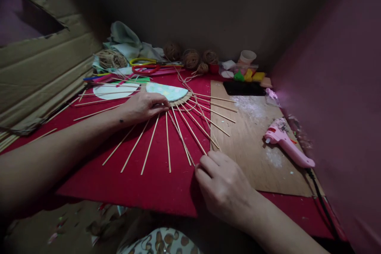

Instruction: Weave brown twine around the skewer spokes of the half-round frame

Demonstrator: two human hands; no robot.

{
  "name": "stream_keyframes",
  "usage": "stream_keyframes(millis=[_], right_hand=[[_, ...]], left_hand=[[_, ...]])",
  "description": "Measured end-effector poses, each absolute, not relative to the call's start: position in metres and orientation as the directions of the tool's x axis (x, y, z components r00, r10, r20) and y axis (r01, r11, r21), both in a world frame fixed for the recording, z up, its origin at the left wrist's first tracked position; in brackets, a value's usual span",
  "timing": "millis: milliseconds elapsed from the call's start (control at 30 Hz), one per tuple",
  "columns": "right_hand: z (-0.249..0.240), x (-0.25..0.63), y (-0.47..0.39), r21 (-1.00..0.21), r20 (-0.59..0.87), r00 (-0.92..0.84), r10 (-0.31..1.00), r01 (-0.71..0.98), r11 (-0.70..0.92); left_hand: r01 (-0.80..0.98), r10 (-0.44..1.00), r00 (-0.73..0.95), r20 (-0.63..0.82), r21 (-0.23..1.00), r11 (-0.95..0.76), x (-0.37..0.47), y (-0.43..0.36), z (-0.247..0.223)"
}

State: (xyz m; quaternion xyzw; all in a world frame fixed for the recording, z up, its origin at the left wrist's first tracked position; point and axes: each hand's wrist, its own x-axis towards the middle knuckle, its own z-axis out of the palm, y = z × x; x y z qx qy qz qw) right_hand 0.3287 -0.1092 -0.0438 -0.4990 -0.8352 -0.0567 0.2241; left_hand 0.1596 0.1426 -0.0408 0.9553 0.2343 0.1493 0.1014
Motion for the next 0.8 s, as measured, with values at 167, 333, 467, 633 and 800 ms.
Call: stream_keyframes(millis=[167, 333, 467, 633, 800], right_hand=[[-0.0455, 0.3235, -0.1123, -0.113, 0.466, -0.424, 0.777, 0.842, 0.528], [-0.0419, 0.3225, -0.1123, -0.196, 0.526, -0.283, 0.802, 0.878, 0.438], [-0.0426, 0.3203, -0.1130, -0.227, 0.518, -0.302, 0.800, 0.853, 0.470], [-0.0447, 0.3193, -0.1124, -0.102, 0.431, -0.451, 0.782, 0.836, 0.539], [-0.0401, 0.3246, -0.1127, -0.011, 0.371, -0.515, 0.773, 0.830, 0.558]], left_hand=[[0.418, 0.474, 0.851, 0.226, 0.254, -0.872, 0.1600, 0.1431, -0.0411], [0.420, 0.482, 0.850, 0.213, 0.276, -0.864, 0.1602, 0.1429, -0.0414], [0.423, 0.481, 0.850, 0.215, 0.268, -0.866, 0.1602, 0.1423, -0.0406], [0.427, 0.481, 0.846, 0.231, 0.249, -0.869, 0.1613, 0.1417, -0.0395], [0.426, 0.479, 0.849, 0.221, 0.247, -0.870, 0.1610, 0.1417, -0.0399]])
